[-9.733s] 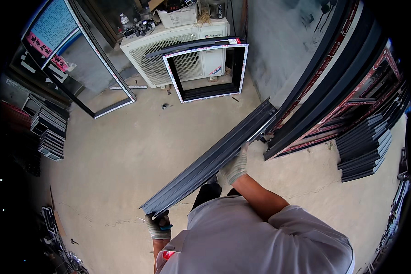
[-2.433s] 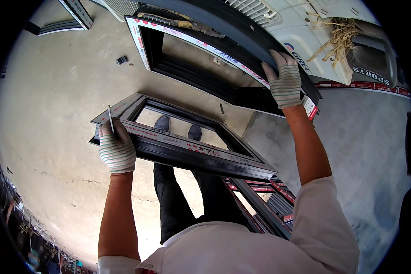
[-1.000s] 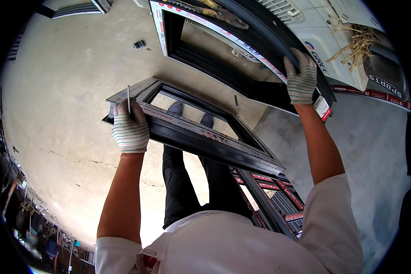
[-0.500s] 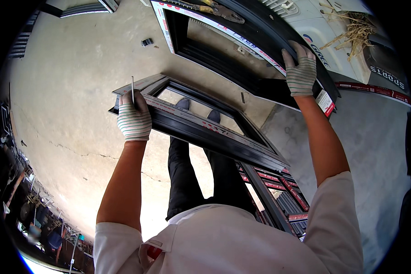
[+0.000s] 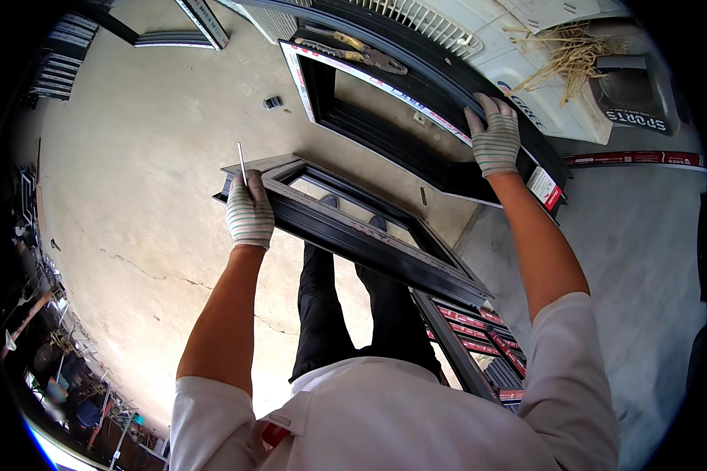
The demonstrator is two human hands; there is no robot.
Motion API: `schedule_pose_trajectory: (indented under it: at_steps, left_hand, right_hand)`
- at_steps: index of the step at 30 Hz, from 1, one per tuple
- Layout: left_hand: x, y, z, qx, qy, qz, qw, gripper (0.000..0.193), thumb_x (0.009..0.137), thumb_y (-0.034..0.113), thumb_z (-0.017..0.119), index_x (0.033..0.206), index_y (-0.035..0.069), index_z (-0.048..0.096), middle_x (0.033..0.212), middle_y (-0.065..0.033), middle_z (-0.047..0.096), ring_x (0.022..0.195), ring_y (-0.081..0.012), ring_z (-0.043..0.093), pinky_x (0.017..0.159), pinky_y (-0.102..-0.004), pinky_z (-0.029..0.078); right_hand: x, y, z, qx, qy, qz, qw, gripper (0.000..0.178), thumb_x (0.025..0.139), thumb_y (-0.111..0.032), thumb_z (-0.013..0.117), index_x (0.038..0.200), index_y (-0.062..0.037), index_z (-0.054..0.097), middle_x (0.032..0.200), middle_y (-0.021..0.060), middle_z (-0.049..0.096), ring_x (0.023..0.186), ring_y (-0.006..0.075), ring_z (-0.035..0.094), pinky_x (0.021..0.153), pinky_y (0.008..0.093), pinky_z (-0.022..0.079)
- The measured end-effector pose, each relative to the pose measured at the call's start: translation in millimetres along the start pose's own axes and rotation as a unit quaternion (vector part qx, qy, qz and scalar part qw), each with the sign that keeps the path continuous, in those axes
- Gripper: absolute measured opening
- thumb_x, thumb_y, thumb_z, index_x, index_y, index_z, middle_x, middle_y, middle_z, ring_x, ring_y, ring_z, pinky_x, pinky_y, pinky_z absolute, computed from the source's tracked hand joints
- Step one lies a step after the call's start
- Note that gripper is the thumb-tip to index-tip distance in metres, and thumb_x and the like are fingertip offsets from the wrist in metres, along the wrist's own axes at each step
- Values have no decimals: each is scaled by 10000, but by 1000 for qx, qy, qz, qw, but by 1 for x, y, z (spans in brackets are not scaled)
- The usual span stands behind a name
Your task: The person moves a large fan, then picks up and carries a window frame, placing it on a stack of frames. They continue to handle and stack additional window frames in a workshop area.
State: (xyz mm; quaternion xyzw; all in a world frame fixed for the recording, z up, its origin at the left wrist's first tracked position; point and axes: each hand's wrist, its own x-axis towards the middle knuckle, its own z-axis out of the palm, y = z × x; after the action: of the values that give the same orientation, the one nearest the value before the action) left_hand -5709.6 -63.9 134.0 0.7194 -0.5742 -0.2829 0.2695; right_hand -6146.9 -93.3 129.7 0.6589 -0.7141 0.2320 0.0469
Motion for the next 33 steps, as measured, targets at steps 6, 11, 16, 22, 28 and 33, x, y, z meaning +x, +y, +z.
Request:
schedule_pose_trajectory:
  at_steps: [6, 11, 16, 22, 28, 33]
  left_hand:
    - [-83, 3, -41, -8, -35, -84, 996, 313, 1016, 272, 434, 1011, 4, 595, 767, -104, 619, 669, -197, 564, 643, -323, 471]
    - [-190, -62, -89, 67, -55, -204, 975, 341, 1011, 336, 437, 926, 40, 584, 645, -25, 515, 595, -122, 475, 576, -293, 427]
    - [-275, -116, -127, -70, -25, -357, 931, 349, 983, 367, 443, 893, 64, 590, 616, -57, 568, 553, -188, 522, 546, -348, 429]
    - [-248, -94, -167, -120, -50, -403, 906, 371, 975, 385, 455, 856, 57, 582, 601, -27, 524, 549, -120, 460, 522, -304, 385]
    - [-154, -56, -199, -148, -69, -366, 916, 435, 980, 454, 464, 911, 55, 622, 621, -15, 540, 546, -102, 430, 502, -288, 360]
    - [-110, -49, -223, -170, -77, -343, 921, 378, 952, 430, 517, 909, 77, 646, 627, 5, 542, 534, -85, 409, 474, -282, 338]
  right_hand:
    - [3, 1, -6, -14, -39, 0, 999, 351, 841, -242, 677, 1161, -111, 617, 1104, 149, 599, 1031, 345, 541, 922, 436, 442]
    - [16, -3, -20, -10, -119, 34, 992, 345, 860, -229, 648, 1178, -111, 588, 1111, 177, 586, 1042, 377, 541, 902, 459, 455]
    - [18, -13, -40, 5, -135, 63, 989, 325, 868, -203, 639, 1163, -82, 578, 1117, 171, 581, 1051, 361, 552, 902, 451, 461]
    - [3, -40, -93, -12, -149, 70, 986, 334, 858, -182, 642, 1166, -69, 579, 1091, 201, 592, 1030, 394, 555, 907, 443, 451]
    - [-64, -78, -126, -12, -132, 127, 983, 353, 840, -202, 667, 1154, -76, 563, 1066, 194, 593, 1004, 400, 564, 874, 475, 465]
    - [-121, -157, -140, 56, -163, 143, 975, 324, 858, -234, 637, 1120, -60, 562, 1052, 200, 594, 994, 392, 574, 858, 466, 473]
